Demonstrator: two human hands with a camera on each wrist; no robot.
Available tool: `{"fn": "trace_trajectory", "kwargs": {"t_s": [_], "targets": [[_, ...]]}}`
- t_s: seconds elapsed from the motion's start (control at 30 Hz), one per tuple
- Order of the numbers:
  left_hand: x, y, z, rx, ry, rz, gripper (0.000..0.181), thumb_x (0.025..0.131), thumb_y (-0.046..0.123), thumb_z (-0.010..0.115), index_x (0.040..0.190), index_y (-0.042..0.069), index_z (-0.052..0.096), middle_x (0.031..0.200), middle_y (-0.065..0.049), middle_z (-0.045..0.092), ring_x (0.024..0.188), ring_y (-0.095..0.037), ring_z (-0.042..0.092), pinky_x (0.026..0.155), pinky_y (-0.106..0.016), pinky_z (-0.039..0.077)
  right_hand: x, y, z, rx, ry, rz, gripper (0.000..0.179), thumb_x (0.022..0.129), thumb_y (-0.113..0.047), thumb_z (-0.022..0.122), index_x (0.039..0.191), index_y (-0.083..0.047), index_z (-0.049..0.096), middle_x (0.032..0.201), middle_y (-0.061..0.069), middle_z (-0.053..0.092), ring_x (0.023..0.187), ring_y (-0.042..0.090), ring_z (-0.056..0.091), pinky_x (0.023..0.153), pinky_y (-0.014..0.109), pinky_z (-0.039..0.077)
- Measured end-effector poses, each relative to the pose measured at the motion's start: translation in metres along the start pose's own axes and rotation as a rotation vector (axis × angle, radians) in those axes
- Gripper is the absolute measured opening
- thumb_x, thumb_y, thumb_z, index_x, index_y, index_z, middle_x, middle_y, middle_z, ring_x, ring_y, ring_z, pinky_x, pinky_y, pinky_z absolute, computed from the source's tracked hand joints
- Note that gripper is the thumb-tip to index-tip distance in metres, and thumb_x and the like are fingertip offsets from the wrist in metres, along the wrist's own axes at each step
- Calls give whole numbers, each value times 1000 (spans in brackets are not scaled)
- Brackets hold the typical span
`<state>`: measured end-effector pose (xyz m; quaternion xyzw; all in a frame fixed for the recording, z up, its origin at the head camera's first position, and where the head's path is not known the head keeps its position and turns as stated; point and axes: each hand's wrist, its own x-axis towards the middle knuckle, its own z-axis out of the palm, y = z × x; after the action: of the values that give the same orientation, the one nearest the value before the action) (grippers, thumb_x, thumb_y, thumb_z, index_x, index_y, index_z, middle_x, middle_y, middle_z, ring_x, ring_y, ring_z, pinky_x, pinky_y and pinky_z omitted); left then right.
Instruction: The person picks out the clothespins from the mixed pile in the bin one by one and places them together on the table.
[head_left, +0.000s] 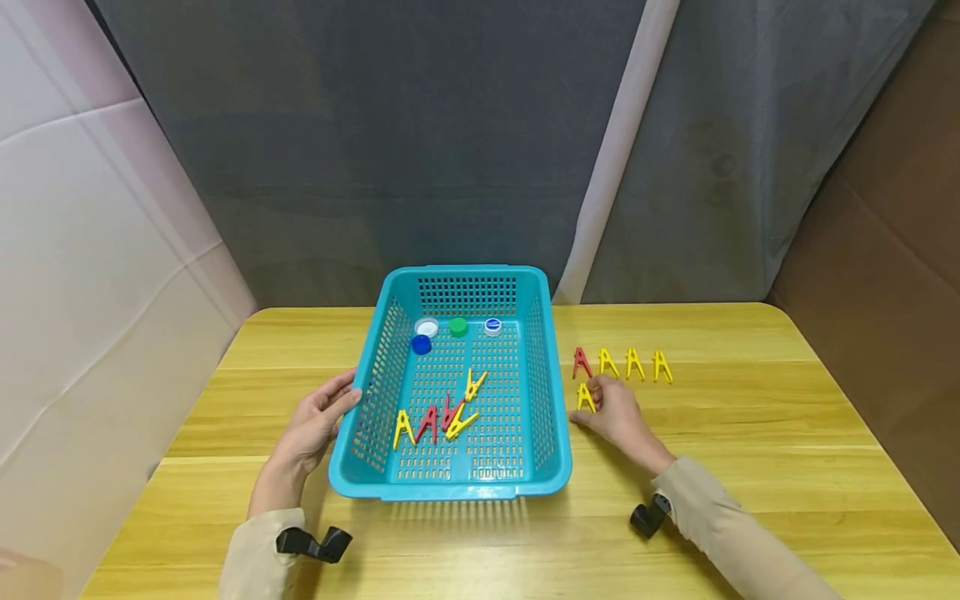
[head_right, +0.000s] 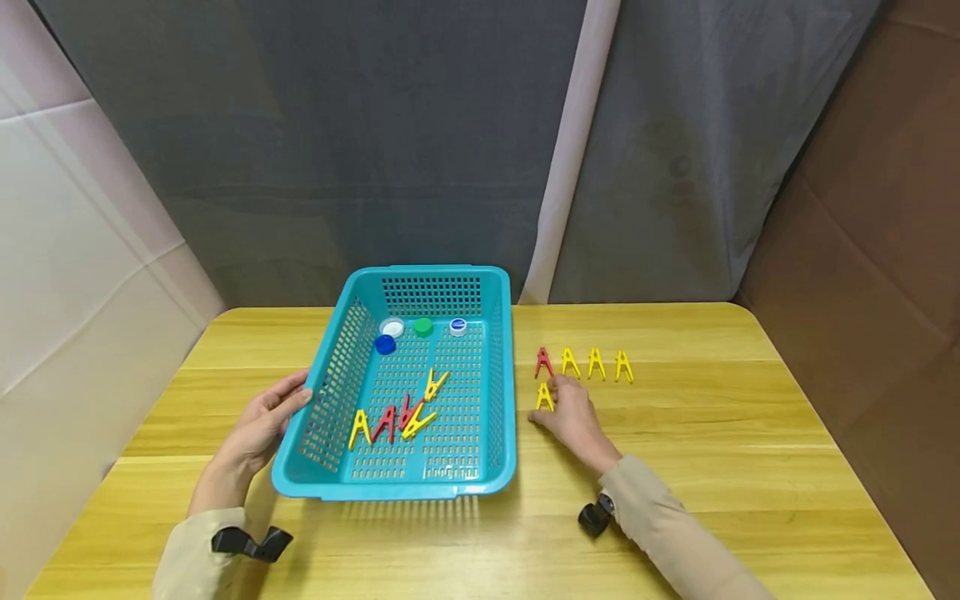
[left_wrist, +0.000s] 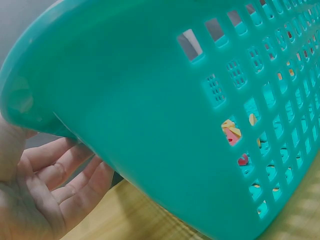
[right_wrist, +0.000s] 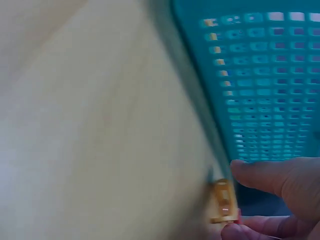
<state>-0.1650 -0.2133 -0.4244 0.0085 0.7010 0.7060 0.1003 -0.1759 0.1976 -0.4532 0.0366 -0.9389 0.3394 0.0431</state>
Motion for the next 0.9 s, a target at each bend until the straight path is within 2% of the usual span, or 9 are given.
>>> {"fn": "trace_trajectory", "kwargs": {"t_s": [0.2,0.43,0.67,0.9], "targets": [[0,0,0,6,2,6,58,97,15,52,144,-7,24,103,11,58,89,-3,60,74,-25,55,10,-10,-17,16,47,-81,43,73,-8,79,105,12,58,72,12,54,64,19,47,60,29,42],[1,-2,0,5,3,4,60,97,16,53,144,-7,24,103,12,58,89,-3,60,75,-25,55,24,-33,-38,64,96,-179,34,79,-7,74,104,11,59,83,19,58,69,23,53,61,29,50],[-1,-1,0,2,8,-1,60,97,16,53,144,-8,24,104,11,58,89,-4,60,75,-25,55,39,-62,-45,79,75,-252,32,80,-5,71,106,11,59,86,19,58,73,25,56,65,35,53],[0,0,1,-3,2,1,59,97,15,52,144,-7,24,104,10,58,90,-4,60,75,-25,55,52,-93,-37,83,5,-301,31,81,-6,72,105,8,60,88,15,57,77,24,56,70,34,54]]}}
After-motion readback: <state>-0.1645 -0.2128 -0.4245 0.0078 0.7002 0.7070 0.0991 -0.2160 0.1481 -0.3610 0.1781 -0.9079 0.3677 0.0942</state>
